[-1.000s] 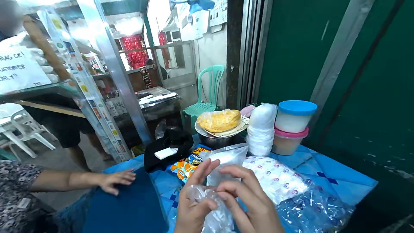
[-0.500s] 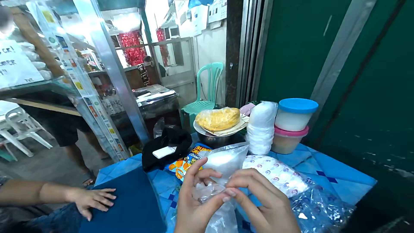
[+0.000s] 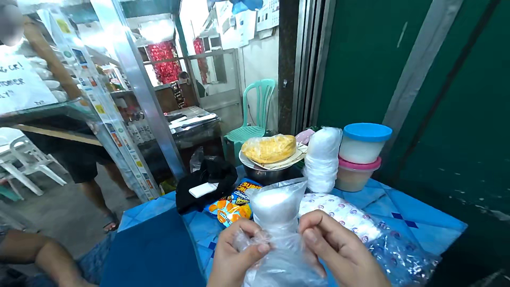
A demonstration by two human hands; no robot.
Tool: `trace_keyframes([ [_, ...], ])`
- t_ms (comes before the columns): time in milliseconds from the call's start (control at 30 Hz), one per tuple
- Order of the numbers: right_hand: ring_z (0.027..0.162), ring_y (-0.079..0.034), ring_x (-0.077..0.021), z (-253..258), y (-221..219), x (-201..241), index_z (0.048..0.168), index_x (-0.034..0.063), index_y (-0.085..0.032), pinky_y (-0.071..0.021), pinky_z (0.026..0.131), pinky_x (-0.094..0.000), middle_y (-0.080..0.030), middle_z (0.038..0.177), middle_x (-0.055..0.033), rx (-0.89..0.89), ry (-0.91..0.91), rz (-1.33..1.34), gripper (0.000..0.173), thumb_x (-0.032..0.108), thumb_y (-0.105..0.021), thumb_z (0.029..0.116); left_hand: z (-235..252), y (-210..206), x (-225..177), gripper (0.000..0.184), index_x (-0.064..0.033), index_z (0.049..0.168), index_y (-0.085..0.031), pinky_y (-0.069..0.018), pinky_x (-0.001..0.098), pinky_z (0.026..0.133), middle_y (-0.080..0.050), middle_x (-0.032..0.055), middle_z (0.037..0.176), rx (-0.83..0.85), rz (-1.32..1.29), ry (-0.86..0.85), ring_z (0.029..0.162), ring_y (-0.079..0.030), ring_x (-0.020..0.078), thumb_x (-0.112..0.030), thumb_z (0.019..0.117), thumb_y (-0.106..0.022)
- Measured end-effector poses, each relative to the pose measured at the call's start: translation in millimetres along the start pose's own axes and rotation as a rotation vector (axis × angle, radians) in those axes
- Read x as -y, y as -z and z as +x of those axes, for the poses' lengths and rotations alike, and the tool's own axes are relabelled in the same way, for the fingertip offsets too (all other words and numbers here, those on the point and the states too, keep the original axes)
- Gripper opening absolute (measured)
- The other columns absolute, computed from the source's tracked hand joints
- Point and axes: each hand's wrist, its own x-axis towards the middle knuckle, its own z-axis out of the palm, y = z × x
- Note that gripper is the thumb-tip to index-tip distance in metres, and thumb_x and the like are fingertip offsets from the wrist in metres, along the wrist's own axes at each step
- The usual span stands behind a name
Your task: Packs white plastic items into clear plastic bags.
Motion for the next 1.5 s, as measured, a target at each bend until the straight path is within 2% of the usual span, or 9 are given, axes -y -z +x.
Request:
trace_keyframes([
  [167, 0.081, -0.067, -0.0032, 11, 37, -1, 0.098, 0.0113, -0.073, -0.0581, 0.075, -0.0230, -0.071, 0.089, 0.0027, 0.376, 0.131, -0.142, 0.030, 0.038, -0.060, 0.1027, 3, 15, -5, 0.027, -0.0129, 0.100, -0.074, -0.0528, 0.0140, 0.072, -0.071, -0.0076, 0.088, 0.114, 0.052, 0.023, 0.079, -0.064, -0.0042, -0.038, 0.0987, -0.064],
  [300, 0.100, -0.069, -0.0144, 46, 49, 29, 0.121, 0.0202, -0.071, -0.0586, 0.089, -0.0345, -0.072, 0.110, -0.0003, 0.095, 0.151, -0.147, 0.035, 0.045, -0.053, 0.1038, 20, 14, -27, 0.032, -0.0143, 0.106, -0.074, -0.0415, 0.0135, 0.048, -0.056, -0.0083, 0.066, -0.109, 0.268, 0.141, 0.052, -0.048, -0.0032, -0.039, 0.1040, -0.055],
  [400, 0.119, -0.062, -0.0185, 68, 31, 12, 0.148, 0.0203, -0.049, -0.0562, 0.096, -0.0429, -0.062, 0.133, -0.0015, -0.072, 0.037, -0.259, 0.051, 0.042, -0.053, 0.1022, 39, 2, -28, 0.045, -0.0222, 0.135, -0.066, -0.0558, 0.0277, 0.055, -0.072, 0.0039, 0.099, -0.255, 0.514, 0.310, 0.067, -0.066, 0.0126, -0.035, 0.0922, -0.072],
  [567, 0.104, -0.069, -0.0147, 67, -7, -35, 0.148, 0.0261, -0.047, -0.0609, 0.086, -0.0379, -0.070, 0.120, 0.0013, -0.206, -0.089, -0.175, 0.078, 0.058, -0.074, 0.0828, 40, -7, 8, 0.043, -0.0074, 0.120, -0.071, -0.0622, 0.0318, 0.070, -0.075, 0.0073, 0.099, -0.274, 0.464, 0.292, 0.081, -0.072, 0.0157, -0.027, 0.0837, -0.083],
  [767, 0.102, -0.070, -0.0130, 60, -15, -57, 0.145, 0.0128, -0.047, -0.0608, 0.087, -0.0312, -0.070, 0.117, -0.0035, -0.288, -0.106, -0.079, 0.089, 0.054, -0.083, 0.0745, 29, -8, 19, 0.057, 0.0005, 0.126, -0.058, -0.0600, 0.0276, 0.061, -0.074, 0.0081, 0.091, -0.304, 0.397, 0.306, 0.072, -0.071, 0.0145, -0.023, 0.0820, -0.084],
  [967, 0.095, -0.072, -0.0155, 55, -15, -63, 0.129, 0.0081, -0.060, -0.0621, 0.084, -0.0316, -0.073, 0.106, -0.0048, -0.228, -0.038, 0.022, 0.065, 0.045, -0.083, 0.0802, 24, -4, 21, 0.055, 0.0008, 0.125, -0.058, -0.0560, 0.0237, 0.052, -0.073, 0.0058, 0.090, -0.262, 0.408, 0.290, 0.065, -0.068, 0.0110, -0.024, 0.0836, -0.083],
  [1167, 0.095, -0.071, -0.0110, 54, -16, -70, 0.132, 0.0101, -0.058, -0.0618, 0.084, -0.0288, -0.072, 0.107, -0.0006, -0.225, 0.003, -0.023, 0.069, 0.054, -0.079, 0.0821, 22, 2, 24, 0.062, -0.0008, 0.128, -0.057, -0.0584, 0.0249, 0.058, -0.072, 0.0070, 0.098, -0.258, 0.412, 0.281, 0.071, -0.069, 0.0120, -0.034, 0.0833, -0.084],
  [1333, 0.111, -0.065, -0.0087, 50, -6, -78, 0.141, 0.0108, -0.053, -0.0557, 0.098, -0.0345, -0.066, 0.124, -0.0027, -0.175, 0.073, -0.304, 0.071, 0.064, -0.057, 0.0950, 17, 18, 29, 0.065, -0.0076, 0.116, -0.056, -0.0550, 0.0220, 0.067, -0.062, -0.0034, 0.078, -0.261, 0.272, 0.192, 0.069, -0.061, 0.0045, -0.059, 0.0820, -0.076],
  [1500, 0.136, -0.049, -0.0189, 37, 8, -55, 0.152, 0.0205, -0.043, -0.0457, 0.109, -0.0458, -0.050, 0.150, -0.0032, -0.323, 0.282, -0.430, 0.068, 0.057, -0.058, 0.0972, 14, 43, 9, 0.020, -0.0092, 0.096, -0.069, -0.0486, 0.0199, 0.063, -0.060, -0.0072, 0.073, 0.073, 0.370, 0.258, 0.066, -0.056, 0.0016, -0.027, 0.0907, -0.076],
])
